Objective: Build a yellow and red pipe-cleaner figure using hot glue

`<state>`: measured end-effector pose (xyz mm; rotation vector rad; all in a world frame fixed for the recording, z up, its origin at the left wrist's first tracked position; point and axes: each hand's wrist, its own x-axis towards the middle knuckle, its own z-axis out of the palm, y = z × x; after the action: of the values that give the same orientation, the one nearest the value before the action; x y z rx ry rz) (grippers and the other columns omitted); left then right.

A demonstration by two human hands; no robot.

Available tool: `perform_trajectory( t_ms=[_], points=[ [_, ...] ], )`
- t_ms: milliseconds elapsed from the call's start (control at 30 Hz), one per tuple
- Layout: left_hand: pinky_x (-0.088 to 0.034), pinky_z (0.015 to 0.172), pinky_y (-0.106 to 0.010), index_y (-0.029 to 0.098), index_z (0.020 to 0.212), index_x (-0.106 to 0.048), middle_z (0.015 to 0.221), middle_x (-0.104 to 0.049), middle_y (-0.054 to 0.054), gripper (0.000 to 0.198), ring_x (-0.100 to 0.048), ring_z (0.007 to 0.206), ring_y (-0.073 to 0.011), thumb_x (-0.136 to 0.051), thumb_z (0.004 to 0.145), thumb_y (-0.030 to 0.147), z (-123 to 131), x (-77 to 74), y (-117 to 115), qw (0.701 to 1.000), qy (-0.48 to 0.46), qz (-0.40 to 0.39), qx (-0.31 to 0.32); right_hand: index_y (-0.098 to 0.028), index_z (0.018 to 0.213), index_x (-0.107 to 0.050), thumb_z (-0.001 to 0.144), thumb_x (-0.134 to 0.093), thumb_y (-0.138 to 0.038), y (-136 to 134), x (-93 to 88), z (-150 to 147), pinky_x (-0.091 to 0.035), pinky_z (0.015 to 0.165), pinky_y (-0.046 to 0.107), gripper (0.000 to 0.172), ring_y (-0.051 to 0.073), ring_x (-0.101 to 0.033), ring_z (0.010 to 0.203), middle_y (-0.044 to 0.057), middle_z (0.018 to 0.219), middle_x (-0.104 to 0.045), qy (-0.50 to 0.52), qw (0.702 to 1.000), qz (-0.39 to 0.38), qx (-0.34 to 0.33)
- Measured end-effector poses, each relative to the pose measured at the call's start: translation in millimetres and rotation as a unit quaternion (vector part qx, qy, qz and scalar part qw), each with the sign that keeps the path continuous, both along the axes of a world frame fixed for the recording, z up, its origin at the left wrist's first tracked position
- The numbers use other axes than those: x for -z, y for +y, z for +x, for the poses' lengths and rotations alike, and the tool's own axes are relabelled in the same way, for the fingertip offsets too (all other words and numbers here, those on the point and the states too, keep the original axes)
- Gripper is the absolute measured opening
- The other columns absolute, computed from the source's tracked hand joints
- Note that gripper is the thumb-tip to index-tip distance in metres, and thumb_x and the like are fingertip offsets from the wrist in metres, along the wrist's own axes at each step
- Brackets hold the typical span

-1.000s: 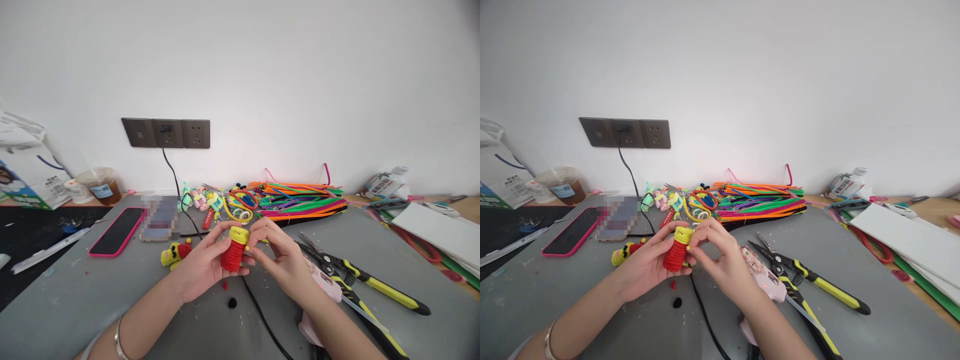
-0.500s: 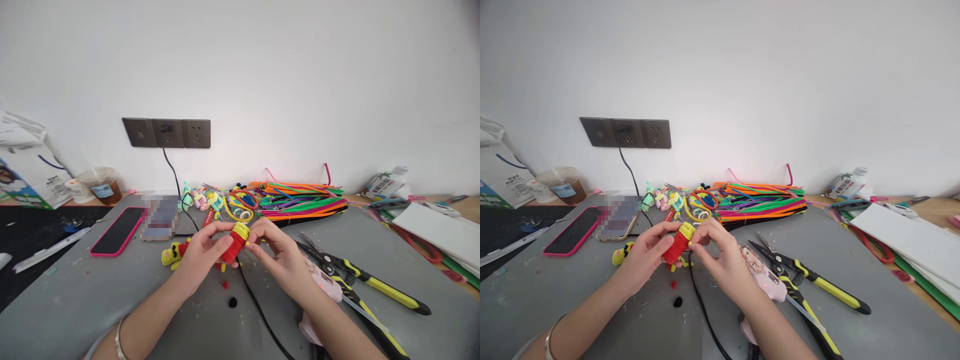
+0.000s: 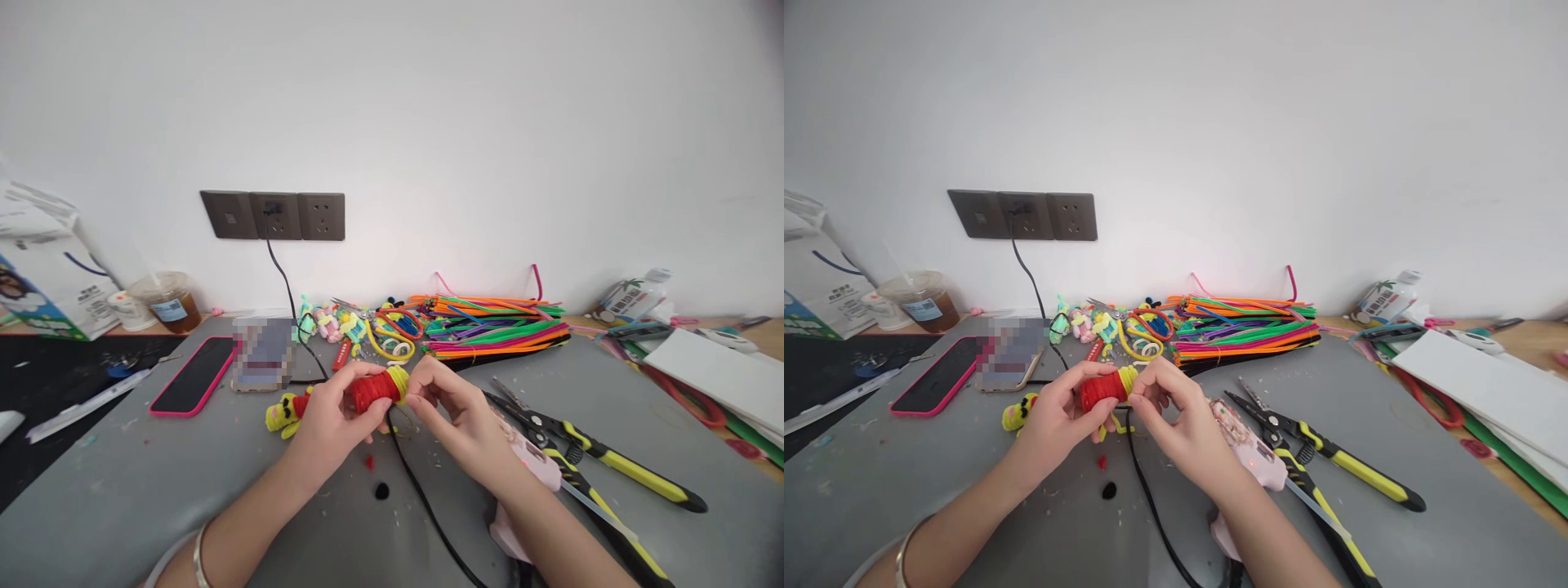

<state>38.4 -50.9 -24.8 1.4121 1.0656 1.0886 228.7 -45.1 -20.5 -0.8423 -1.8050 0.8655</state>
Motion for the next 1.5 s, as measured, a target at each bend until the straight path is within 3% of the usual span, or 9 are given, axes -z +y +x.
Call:
perform_trajectory(
  t_ms=[200,400,467,567,767,900,1133,1300,1500],
  points=[
    [-0.052,0.056,-0.027,0.020,0.110,-0.068,0.072,-0.066,0.000,0.028,-0.064,0.055,-0.0163,-0.066,0.084,0.030,-2.7,3.1,2.2,0.997,0.069,-0.016,0.035,-0.024,0.085,-0.057,0.101,-0.053,-0.028,0.1,0.0,-1.0,-0.039,0.068,0.031,0.017,0.018,-0.047,0.078,0.002,0.087,-0.049,-0.006,1.000,0.014,-0.015],
    [-0.044,0.063,-0.023,0.020,0.097,-0.068,0.076,-0.061,0.002,0.015,-0.055,0.066,-0.0132,-0.064,0.082,0.021,-4.7,-2.0,2.6,0.983,0.156,0.092,0.040,-0.023,0.085,-0.054,0.101,-0.052,-0.038,1.3,0.7,-1.6,-0.041,0.067,0.029,0.022,0.017,-0.050,0.078,0.004,0.095,-0.054,0.022,0.997,-0.063,-0.040],
    [-0.044,0.064,-0.023,0.021,0.099,-0.064,0.078,-0.059,0.002,0.015,-0.053,0.067,-0.0125,-0.065,0.084,0.022,-3.9,-0.7,2.7,0.986,0.135,0.092,0.040,-0.023,0.084,-0.054,0.100,-0.053,-0.041,1.7,1.5,-1.4,-0.041,0.067,0.029,0.024,0.017,-0.050,0.077,0.003,0.094,-0.054,0.029,0.995,-0.082,-0.043],
    [-0.046,0.057,-0.022,0.024,0.111,-0.054,0.082,-0.058,0.002,0.031,-0.053,0.062,-0.0119,-0.070,0.085,0.032,-2.1,3.4,3.4,0.998,0.045,0.036,0.034,-0.022,0.085,-0.055,0.099,-0.055,-0.044,2.7,2.7,-1.4,-0.039,0.064,0.028,0.026,0.016,-0.048,0.074,0.002,0.090,-0.052,0.041,0.994,-0.093,-0.042],
    [-0.055,0.070,-0.026,0.026,0.116,-0.052,0.105,-0.069,-0.006,0.041,-0.067,0.092,-0.0208,-0.076,0.084,0.034,-1.3,6.8,6.3,0.998,-0.056,0.031,0.009,-0.022,0.084,-0.055,0.096,-0.060,-0.046,4.8,1.4,-3.1,-0.041,0.057,0.026,0.027,0.012,-0.048,0.063,-0.001,0.083,-0.050,0.074,0.989,-0.122,-0.039],
    [-0.057,0.073,-0.027,0.025,0.119,-0.059,0.108,-0.069,-0.007,0.038,-0.067,0.094,-0.0211,-0.074,0.085,0.033,-0.7,4.2,4.9,0.997,-0.061,0.043,0.004,-0.022,0.082,-0.053,0.093,-0.064,-0.048,5.9,1.7,-3.0,-0.044,0.054,0.025,0.030,0.011,-0.052,0.058,-0.003,0.078,-0.051,0.091,0.983,-0.153,-0.038],
    [-0.061,0.079,-0.032,0.029,0.134,-0.053,0.124,-0.067,-0.009,0.066,-0.064,0.111,-0.0261,-0.084,0.076,0.025,2.6,6.4,1.7,0.996,-0.071,0.032,0.034,-0.022,0.081,-0.054,0.089,-0.068,-0.048,7.0,5.3,-2.6,-0.043,0.052,0.025,0.031,0.010,-0.051,0.057,-0.002,0.077,-0.055,0.116,0.975,-0.185,-0.041],
    [-0.060,0.084,-0.034,0.029,0.140,-0.050,0.132,-0.063,-0.010,0.077,-0.065,0.111,-0.0270,-0.085,0.072,0.021,4.6,10.8,1.1,0.996,-0.088,0.013,0.029,-0.022,0.080,-0.055,0.085,-0.072,-0.051,7.1,4.4,-3.2,-0.047,0.053,0.025,0.034,0.010,-0.052,0.056,-0.003,0.076,-0.055,0.134,0.967,-0.210,-0.050],
    [-0.063,0.083,-0.035,0.037,0.145,-0.047,0.155,-0.042,-0.009,0.077,-0.064,0.113,-0.0264,-0.080,0.078,0.019,4.1,5.9,-2.5,0.996,-0.078,0.044,0.025,-0.022,0.081,-0.056,0.085,-0.073,-0.049,7.0,3.8,-2.1,-0.047,0.053,0.025,0.033,0.011,-0.053,0.057,-0.003,0.074,-0.056,0.154,0.960,-0.228,-0.060]
  ],
)
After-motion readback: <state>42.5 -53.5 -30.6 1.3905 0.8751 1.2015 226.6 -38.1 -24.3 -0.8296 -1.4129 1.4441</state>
